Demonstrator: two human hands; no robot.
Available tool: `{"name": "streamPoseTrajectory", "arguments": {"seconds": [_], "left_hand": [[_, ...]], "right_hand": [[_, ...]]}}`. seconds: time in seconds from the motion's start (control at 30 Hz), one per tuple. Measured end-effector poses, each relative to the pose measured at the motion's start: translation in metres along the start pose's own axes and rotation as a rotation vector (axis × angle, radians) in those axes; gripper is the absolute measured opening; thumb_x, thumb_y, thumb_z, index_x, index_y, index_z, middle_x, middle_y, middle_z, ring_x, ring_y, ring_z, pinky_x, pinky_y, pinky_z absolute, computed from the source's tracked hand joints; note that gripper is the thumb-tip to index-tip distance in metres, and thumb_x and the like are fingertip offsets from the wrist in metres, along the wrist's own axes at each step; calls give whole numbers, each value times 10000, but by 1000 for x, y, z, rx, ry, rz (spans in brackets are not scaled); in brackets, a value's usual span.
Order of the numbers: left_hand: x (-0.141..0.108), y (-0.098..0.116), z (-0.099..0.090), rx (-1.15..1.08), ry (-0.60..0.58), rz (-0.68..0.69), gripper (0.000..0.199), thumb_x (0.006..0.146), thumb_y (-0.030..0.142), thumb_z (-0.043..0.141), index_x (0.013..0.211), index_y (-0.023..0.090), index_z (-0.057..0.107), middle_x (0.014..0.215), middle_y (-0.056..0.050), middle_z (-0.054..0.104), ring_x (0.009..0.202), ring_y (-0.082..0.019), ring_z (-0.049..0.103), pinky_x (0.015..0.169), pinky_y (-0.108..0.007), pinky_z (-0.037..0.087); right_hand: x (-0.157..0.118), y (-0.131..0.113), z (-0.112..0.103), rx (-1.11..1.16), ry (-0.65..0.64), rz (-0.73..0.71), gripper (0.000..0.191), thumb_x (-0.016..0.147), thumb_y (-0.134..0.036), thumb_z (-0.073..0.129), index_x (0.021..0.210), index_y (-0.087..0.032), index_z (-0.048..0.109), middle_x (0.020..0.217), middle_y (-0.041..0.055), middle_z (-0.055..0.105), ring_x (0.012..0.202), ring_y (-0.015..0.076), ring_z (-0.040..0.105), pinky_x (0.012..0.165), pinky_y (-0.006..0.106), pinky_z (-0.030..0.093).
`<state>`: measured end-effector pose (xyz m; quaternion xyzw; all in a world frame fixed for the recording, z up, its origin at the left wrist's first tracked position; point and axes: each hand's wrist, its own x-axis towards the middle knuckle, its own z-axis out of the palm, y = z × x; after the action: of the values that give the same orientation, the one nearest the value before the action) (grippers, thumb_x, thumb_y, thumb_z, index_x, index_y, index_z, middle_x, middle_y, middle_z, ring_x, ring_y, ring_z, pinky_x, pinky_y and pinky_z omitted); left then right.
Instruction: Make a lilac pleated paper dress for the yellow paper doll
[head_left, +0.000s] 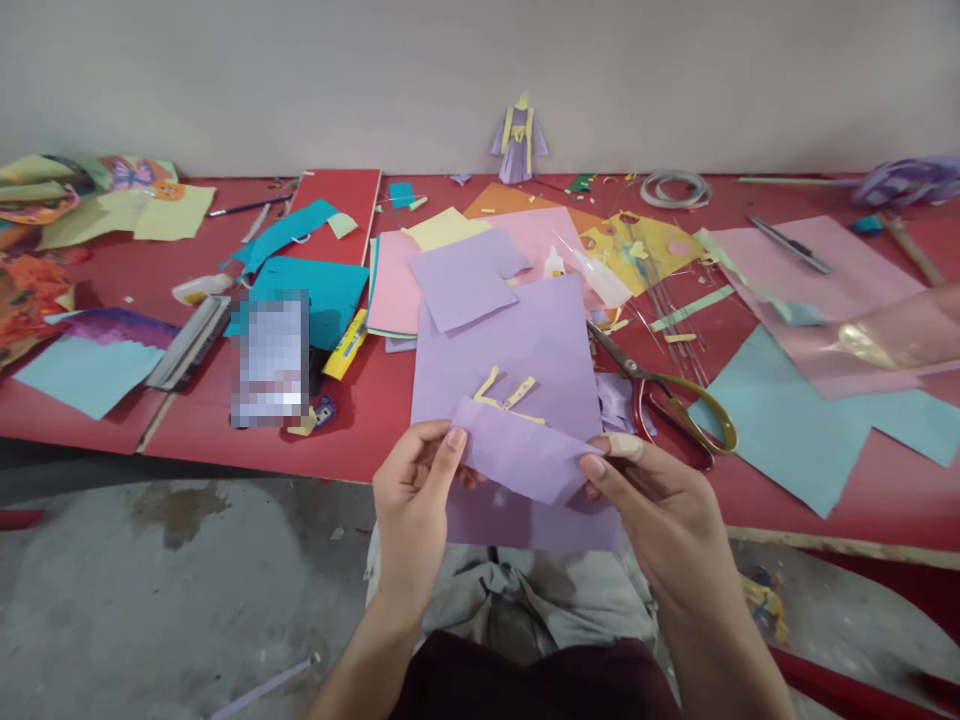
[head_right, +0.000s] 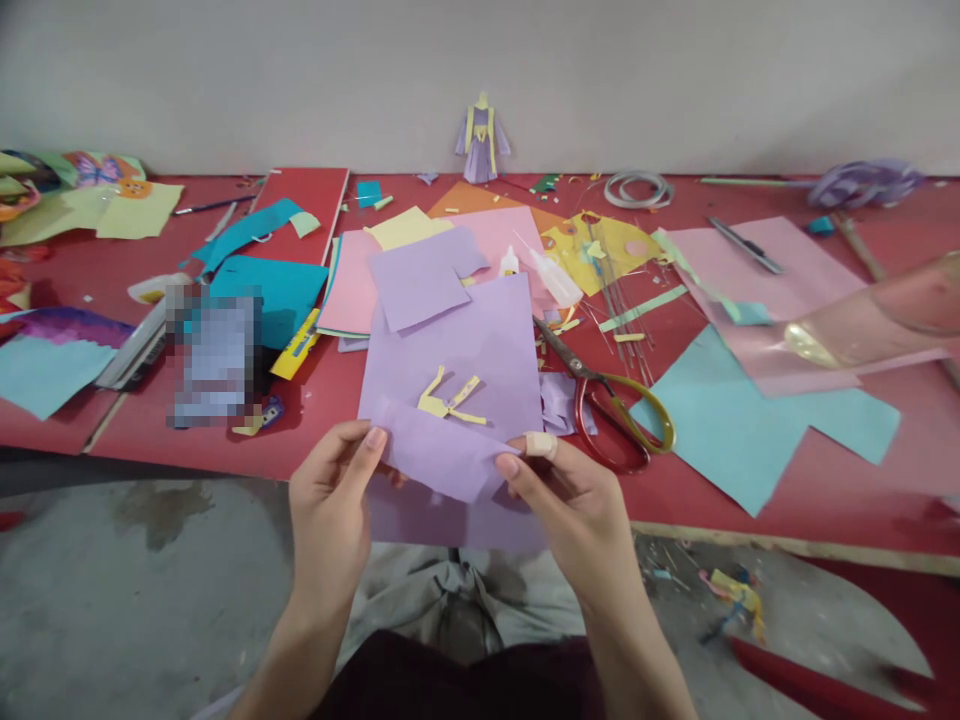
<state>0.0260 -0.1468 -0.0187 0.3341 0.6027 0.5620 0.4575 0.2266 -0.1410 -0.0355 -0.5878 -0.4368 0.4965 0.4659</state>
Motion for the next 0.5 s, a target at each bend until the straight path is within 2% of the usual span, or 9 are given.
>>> {"name": "streamPoseTrajectory", "arguments": {"seconds": [0.13,0.33,0.5], "left_hand": [[1,3,0,61,-59,14,215,912,398,698,876,186,713,690,26,640,605,-89,619,603,-177,518],[2,6,0,130,-109,81,197,903,388,711,978,206,725,858,-10,722,786,-124,666,710,-190,542],[3,6,1,219,-113,99,189,892,388,718,906,200,716,810,0,705,757,-128,661,707,-202,531]], "right_hand": [[1,-1,-2,8,-7,-15,208,844,-418,755,920,-225,734,799,24,694,684,162,647,610,270,559],[1,-10,3,-116,19,-60,206,844,-419,750,868,-215,732,772,13,687,700,144,631,643,239,544],[2,-10,4,-152,34,-97,203,859,-421,731,921,-228,742,816,15,711,725,149,659,666,242,566]]}}
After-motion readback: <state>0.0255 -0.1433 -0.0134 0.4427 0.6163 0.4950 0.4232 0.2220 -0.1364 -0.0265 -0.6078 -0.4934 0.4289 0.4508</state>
